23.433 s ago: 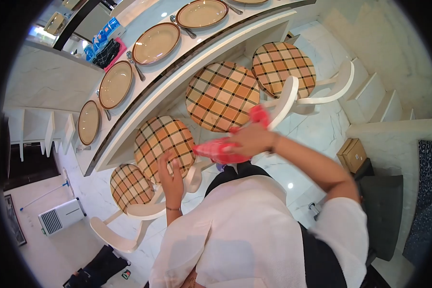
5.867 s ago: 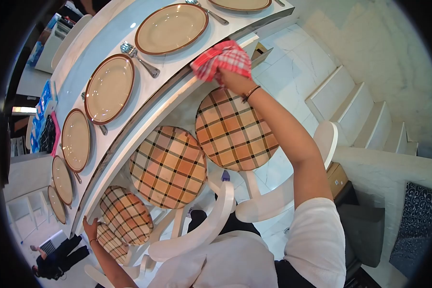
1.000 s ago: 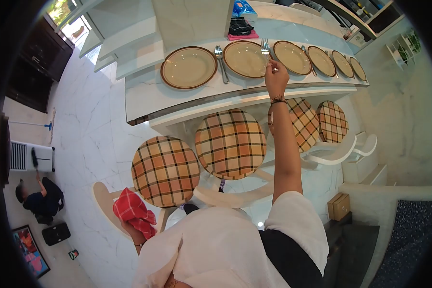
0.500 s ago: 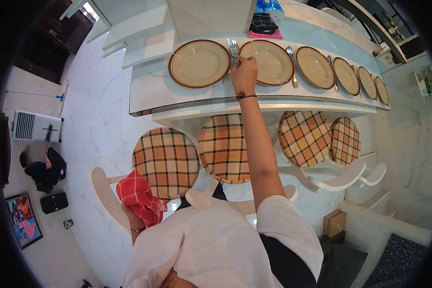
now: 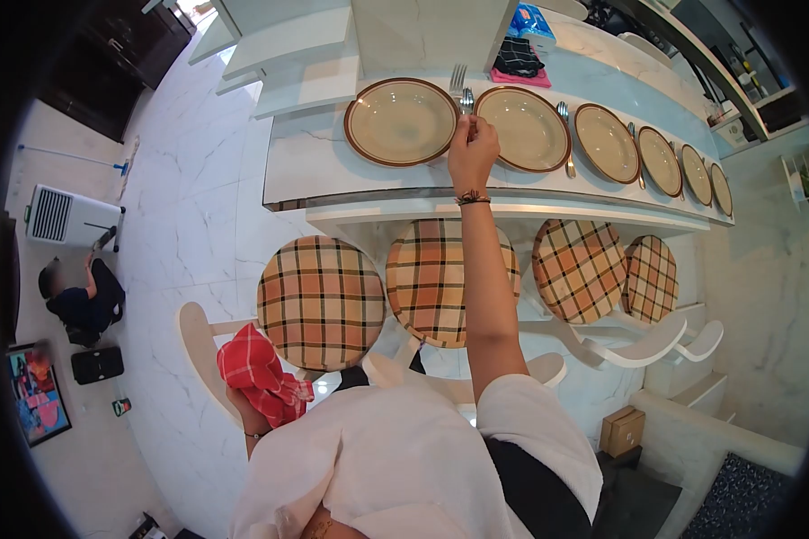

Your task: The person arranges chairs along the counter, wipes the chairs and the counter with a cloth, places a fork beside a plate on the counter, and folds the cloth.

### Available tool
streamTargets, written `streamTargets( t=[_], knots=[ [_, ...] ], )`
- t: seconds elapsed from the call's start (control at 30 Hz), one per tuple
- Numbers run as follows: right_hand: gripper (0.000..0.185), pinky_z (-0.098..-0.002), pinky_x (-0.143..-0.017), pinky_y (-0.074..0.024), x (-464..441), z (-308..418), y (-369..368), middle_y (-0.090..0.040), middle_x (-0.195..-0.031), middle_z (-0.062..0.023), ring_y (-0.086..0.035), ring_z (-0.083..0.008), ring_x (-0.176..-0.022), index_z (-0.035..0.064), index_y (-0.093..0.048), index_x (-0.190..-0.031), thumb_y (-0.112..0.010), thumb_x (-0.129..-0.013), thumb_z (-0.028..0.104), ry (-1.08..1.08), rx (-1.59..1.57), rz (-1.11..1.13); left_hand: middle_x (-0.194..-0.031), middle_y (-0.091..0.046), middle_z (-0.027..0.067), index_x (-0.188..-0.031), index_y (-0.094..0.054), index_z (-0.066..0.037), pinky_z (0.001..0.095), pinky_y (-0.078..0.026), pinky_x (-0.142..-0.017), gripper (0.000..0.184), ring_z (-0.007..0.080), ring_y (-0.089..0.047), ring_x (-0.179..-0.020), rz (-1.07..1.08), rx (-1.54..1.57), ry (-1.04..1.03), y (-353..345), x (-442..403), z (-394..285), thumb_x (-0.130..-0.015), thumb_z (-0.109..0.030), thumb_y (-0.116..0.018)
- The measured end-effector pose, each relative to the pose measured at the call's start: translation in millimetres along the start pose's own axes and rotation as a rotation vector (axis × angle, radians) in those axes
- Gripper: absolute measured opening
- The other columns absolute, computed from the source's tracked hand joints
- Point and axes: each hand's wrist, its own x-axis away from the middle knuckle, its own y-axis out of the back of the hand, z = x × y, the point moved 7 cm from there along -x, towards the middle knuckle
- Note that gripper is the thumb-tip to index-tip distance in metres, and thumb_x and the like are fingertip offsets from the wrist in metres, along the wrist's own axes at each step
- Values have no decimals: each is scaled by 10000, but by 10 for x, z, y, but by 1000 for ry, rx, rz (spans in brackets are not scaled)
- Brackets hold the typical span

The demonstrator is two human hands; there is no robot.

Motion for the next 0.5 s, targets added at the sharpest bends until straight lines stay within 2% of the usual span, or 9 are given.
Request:
streamTargets(
  t=[0.07,0.1,0.17,0.23,0.3,0.33,0.4,0.47,0.5],
  knots=[
    [319,-312,-551,-420,4,0,-37,-476,-649,-61,-485,-163,-557,11,-594,-899,-465,-1004,284,-179,-392,-12,-1225,-593,139,-1333,-447,-57,417,-529,-875,588,291,-605,-1087,2,22,7,61,0,17,-956,-494,-330],
    [319,-312,-551,-420,6,95,-57,-476,-649,-61,-485,-163,-557,11,-594,-899,-465,-1004,284,-175,-396,-6,-1227,-594,137,-1334,-447,-55,419,-527,-877,600,290,-607,-1085,-14,26,-10,107,-18,31,-950,-498,-325],
    [411,-260,-504,-338,33,253,-103,-370,-586,3,-363,-96,-512,41,-527,-925,-375,-1036,406,-300,-1055,-78,-1229,-595,136,-1336,-446,-52,420,-526,-878,611,290,-608,-1084,-35,36,-34,163,-21,37,-944,-503,-320],
    [389,-238,-537,-334,18,615,-78,-375,-628,19,-344,-87,-529,43,-498,-995,-356,-1042,402,-237,-1094,-51,-1229,-600,130,-1337,-448,-51,420,-513,-907,626,287,-602,-1098,4,83,-3,162,-10,54,-940,-515,-310],
    [358,-241,-612,-370,49,1147,119,-400,-654,-2,-371,-91,-568,39,-487,-978,-337,-1054,355,29,-888,-138,-1263,-580,137,-1351,-440,-52,414,-506,-927,650,283,-583,-1134,-9,53,-7,158,33,-6,-940,-540,-317],
    [311,-241,-667,-395,127,1357,172,-497,-745,-22,-424,-92,-601,12,-494,-1022,-340,-1059,280,122,-827,-95,-1296,-559,143,-1364,-432,-53,408,-498,-946,674,278,-565,-1169,-19,16,-5,164,52,-20,-939,-564,-323],
    [273,-245,-708,-419,410,1782,154,-570,-830,-50,-492,-89,-653,9,-520,-1024,-371,-1053,235,128,-989,42,-1359,-504,152,-1378,-421,-55,404,-493,-962,684,272,-540,-1205,83,54,-59,219,36,14,-937,-573,-354],
    [243,-250,-700,-441,879,1882,-8,-601,-900,-52,-523,-88,-690,20,-541,-980,-401,-1044,208,-142,-900,588,-1422,-449,161,-1392,-409,-58,399,-488,-977,697,266,-515,-1241,189,89,-122,108,-21,-51,-935,-583,-384],
    [252,-247,-665,-442,1128,1960,-34,-598,-889,-46,-518,-87,-678,20,-543,-957,-411,-1041,218,-171,-865,700,-1473,-377,158,-1404,-395,-63,400,-480,-992,682,261,-496,-1263,289,197,-68,-168,-101,-80,-940,-562,-411]
  ],
)
